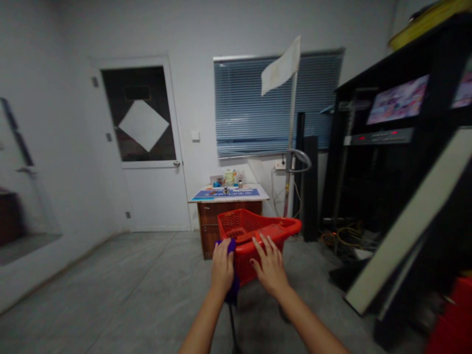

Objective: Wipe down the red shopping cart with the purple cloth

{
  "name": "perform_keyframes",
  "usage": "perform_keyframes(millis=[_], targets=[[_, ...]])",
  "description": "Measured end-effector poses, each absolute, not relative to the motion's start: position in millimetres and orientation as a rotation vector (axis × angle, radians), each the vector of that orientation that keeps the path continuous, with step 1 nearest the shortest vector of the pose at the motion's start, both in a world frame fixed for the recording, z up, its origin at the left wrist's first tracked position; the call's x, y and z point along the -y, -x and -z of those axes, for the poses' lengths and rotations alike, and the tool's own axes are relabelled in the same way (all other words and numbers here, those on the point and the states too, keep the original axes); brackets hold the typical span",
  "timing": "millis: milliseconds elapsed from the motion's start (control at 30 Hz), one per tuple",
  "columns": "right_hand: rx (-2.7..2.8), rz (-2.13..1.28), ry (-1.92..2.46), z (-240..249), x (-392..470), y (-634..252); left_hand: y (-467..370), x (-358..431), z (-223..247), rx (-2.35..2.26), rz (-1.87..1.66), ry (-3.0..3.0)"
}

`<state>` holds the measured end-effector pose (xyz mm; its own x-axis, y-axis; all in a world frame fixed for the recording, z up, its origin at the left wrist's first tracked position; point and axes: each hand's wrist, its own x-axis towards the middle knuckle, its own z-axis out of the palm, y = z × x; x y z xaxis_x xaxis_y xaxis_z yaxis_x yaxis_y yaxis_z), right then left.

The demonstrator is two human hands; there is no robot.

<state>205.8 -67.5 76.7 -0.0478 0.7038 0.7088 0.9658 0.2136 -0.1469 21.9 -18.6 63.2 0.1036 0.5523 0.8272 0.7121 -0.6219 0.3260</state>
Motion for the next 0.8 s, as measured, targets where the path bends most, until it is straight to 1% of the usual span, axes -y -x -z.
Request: perform_keyframes(millis=[267, 467, 600, 800], targets=[[1.844, 0.521, 1.541, -80.9, 66.1, -210.6, -30.7, 27.4, -74.4, 1.076, 1.293, 2.313], [1.8, 0.527, 1.57, -81.4, 53.3, -241.6, -15.4, 21.6, -71.8, 1.111, 1.348, 2.29], [1.787, 0.497, 1.571, -74.1, 49.1, -238.7, -22.5, 23.0, -73.6, 1.199, 1.382, 2.144], [1.7, 0.481, 1.592, -70.7, 49.8, -218.2, -57.9, 37.2, -94.1, 1.232, 1.212, 2.1]])
